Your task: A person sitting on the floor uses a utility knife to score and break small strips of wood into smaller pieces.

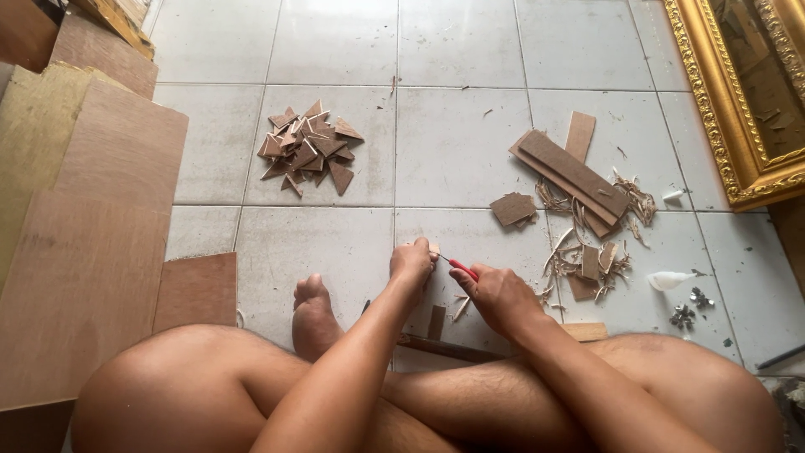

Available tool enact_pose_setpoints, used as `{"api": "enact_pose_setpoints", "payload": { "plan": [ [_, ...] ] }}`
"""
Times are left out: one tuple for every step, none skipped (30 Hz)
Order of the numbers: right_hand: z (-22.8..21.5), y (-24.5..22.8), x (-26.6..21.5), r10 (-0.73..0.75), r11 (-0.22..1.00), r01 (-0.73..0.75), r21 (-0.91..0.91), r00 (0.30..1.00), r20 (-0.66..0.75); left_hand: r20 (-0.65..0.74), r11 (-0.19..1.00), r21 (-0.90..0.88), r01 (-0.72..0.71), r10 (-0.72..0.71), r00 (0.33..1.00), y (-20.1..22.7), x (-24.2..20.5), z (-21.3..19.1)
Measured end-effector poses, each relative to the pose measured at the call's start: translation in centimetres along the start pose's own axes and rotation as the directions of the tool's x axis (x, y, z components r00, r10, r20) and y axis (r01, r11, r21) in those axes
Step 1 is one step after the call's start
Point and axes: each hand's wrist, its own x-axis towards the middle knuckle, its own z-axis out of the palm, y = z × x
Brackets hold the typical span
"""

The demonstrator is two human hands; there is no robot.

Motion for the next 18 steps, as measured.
{"api": "enact_pose_setpoints", "payload": {
  "plan": [
    [0.3,0.4,0.4,0.001,1.0,-0.001,0.0,1.0,-0.001,0.001,1.0,0.0,-0.001,0.001,1.0,0.3,-0.3,-0.1],
    [0.6,0.8,0.7,-0.005,1.0,0.005,-0.02,1.0,-0.004,-0.002,1.0,0.007,-0.002,0.002,1.0,0.4,-0.7,-0.2],
    [0.9,1.2,1.0,-0.011,0.999,0.011,-0.04,1.0,-0.006,-0.006,1.0,0.013,-0.003,0.003,1.0,0.6,-1.1,-0.3],
    [1.1,1.2,1.2,-0.012,0.999,0.012,-0.04,1.0,-0.007,-0.006,1.0,0.013,-0.004,0.004,1.0,0.7,-1.0,-0.4],
    [1.3,1.2,1.3,-0.004,0.999,0.004,-0.044,1.0,-0.004,-0.008,1.0,-0.003,-0.002,0.002,1.0,0.7,-1.0,-0.4],
    [1.5,1.3,1.3,0.006,0.999,-0.006,-0.049,1.0,0.003,-0.008,1.0,-0.018,0.003,-0.003,1.0,0.6,-1.0,-0.4],
    [1.6,1.2,1.2,0.008,0.999,-0.007,-0.05,1.0,0.005,-0.007,1.0,-0.019,0.006,-0.006,1.0,0.3,-0.6,-0.2],
    [1.6,1.2,1.3,0.022,0.999,-0.022,-0.045,1.0,0.009,-0.008,1.0,-0.022,0.003,-0.003,1.0,0.2,0.0,0.1],
    [1.6,1.1,1.4,0.037,0.999,-0.037,-0.039,0.999,0.013,-0.009,1.0,-0.025,0.001,-0.001,1.0,0.1,0.5,0.3],
    [1.8,1.1,1.7,0.037,0.999,-0.037,-0.04,0.999,0.013,-0.008,1.0,-0.026,0.001,-0.001,1.0,-0.2,1.2,0.5],
    [1.9,1.2,1.9,0.032,0.997,-0.031,-0.064,0.999,0.005,-0.009,1.0,-0.009,-0.016,0.016,1.0,-0.5,1.8,0.7],
    [2.0,1.3,2.1,0.027,0.996,-0.027,-0.09,1.0,-0.001,-0.009,0.999,0.007,-0.033,0.033,0.999,-0.8,2.5,1.0],
    [2.0,1.1,2.1,0.027,0.995,-0.027,-0.092,1.0,0.0,-0.008,0.999,0.005,-0.032,0.032,0.999,-0.6,2.1,0.8],
    [1.9,1.0,2.1,0.033,0.995,-0.033,-0.092,0.999,0.002,0.005,0.998,0.05,-0.044,0.044,0.999,-0.4,1.8,0.6],
    [1.8,0.9,2.1,0.039,0.995,-0.038,-0.091,0.999,0.004,0.019,0.994,0.095,-0.058,0.056,0.998,-0.2,1.5,0.4],
    [2.0,1.0,2.3,0.037,0.995,-0.037,-0.093,0.999,0.005,0.019,0.994,0.093,-0.058,0.056,0.998,-0.2,1.5,0.4],
    [2.3,1.0,2.6,0.054,0.993,-0.052,-0.106,0.998,0.019,0.009,0.995,0.088,-0.043,0.042,0.999,-0.2,1.6,0.4],
    [2.4,1.2,2.8,0.073,0.99,-0.068,-0.12,0.997,0.032,0.002,0.996,0.084,-0.028,0.028,1.0,-0.2,1.5,0.5]
  ]
}}
